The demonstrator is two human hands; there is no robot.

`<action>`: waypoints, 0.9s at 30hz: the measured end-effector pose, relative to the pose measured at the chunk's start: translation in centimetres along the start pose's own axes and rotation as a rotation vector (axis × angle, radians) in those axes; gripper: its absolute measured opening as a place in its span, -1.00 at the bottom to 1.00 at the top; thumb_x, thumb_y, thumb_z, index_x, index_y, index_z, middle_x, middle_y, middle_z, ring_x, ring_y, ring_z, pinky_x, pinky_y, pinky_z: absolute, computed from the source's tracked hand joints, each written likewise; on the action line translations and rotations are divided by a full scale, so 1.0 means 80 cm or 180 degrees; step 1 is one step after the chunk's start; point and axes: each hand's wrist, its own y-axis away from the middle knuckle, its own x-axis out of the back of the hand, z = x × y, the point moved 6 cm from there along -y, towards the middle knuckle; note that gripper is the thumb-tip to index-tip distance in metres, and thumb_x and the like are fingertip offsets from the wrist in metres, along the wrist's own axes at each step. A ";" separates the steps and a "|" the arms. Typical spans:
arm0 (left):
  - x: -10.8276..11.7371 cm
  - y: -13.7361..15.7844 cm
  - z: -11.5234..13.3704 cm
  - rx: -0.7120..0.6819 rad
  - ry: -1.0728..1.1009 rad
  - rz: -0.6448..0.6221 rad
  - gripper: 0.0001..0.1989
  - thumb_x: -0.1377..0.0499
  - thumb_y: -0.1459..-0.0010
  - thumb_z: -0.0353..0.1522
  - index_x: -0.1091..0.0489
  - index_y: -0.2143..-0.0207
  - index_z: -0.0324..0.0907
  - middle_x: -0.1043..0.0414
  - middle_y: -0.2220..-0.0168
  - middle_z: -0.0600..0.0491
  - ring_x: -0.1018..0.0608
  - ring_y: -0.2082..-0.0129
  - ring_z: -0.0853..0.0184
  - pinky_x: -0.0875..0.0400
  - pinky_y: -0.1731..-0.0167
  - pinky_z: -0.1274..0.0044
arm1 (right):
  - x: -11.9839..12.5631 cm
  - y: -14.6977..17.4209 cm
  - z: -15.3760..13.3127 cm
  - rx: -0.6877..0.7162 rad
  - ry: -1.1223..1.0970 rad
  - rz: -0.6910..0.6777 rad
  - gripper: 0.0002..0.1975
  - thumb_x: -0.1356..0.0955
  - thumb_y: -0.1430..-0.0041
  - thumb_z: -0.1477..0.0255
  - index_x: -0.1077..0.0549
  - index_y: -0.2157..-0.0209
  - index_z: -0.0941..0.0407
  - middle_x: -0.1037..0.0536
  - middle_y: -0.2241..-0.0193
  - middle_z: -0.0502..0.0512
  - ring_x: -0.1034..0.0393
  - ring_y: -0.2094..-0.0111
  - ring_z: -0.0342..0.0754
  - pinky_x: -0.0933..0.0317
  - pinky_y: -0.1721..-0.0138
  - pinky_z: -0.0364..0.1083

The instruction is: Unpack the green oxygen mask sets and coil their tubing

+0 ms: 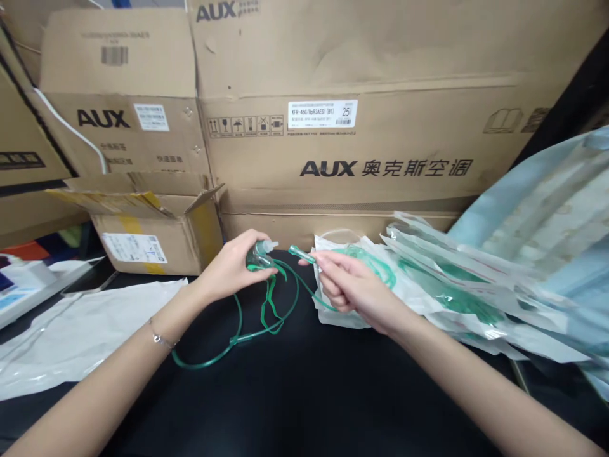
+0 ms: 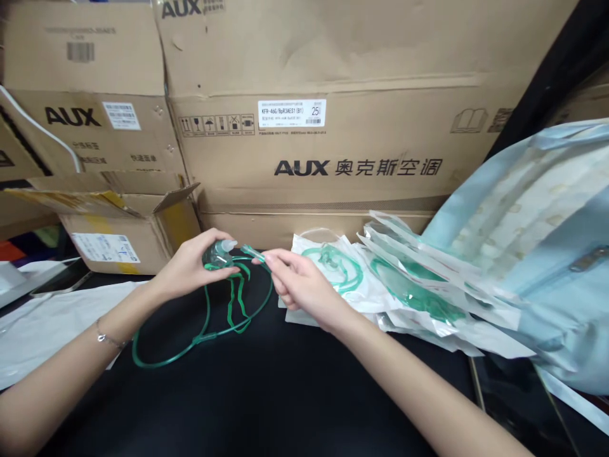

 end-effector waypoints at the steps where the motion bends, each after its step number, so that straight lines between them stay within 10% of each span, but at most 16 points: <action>1: -0.004 0.005 0.004 -0.0051 0.0146 0.0019 -0.66 -0.17 -0.01 -0.24 -0.21 0.18 -0.18 -0.35 0.24 0.05 -0.44 0.23 0.33 -0.32 0.24 0.54 | -0.002 -0.003 0.008 -0.0001 0.0087 -0.0002 -0.78 -0.21 -0.19 0.26 -0.27 0.31 0.15 0.04 0.69 -0.21 0.21 0.70 -0.31 0.24 0.72 -0.28; 12: -0.026 0.033 0.015 -0.0035 -0.0160 -0.0087 -0.73 -0.11 -0.01 -0.35 -0.25 0.18 -0.15 -0.38 0.26 0.06 -0.47 0.33 0.36 -0.33 0.38 0.58 | 0.000 -0.022 0.017 0.0460 0.2062 0.0203 -0.77 -0.21 -0.17 0.30 -0.30 0.47 0.14 -0.13 0.67 -0.13 0.05 0.63 -0.25 0.14 0.62 -0.21; 27: -0.028 0.037 0.026 -0.0339 -0.0668 -0.0328 -0.78 -0.08 0.02 -0.34 -0.26 0.25 -0.16 -0.38 0.35 0.12 -0.46 0.42 0.38 -0.22 0.54 0.60 | -0.004 -0.018 0.020 0.0479 0.2735 0.0213 -0.77 -0.18 -0.21 0.36 -0.29 0.49 0.13 -0.15 0.70 -0.14 -0.01 0.66 -0.26 0.07 0.58 -0.22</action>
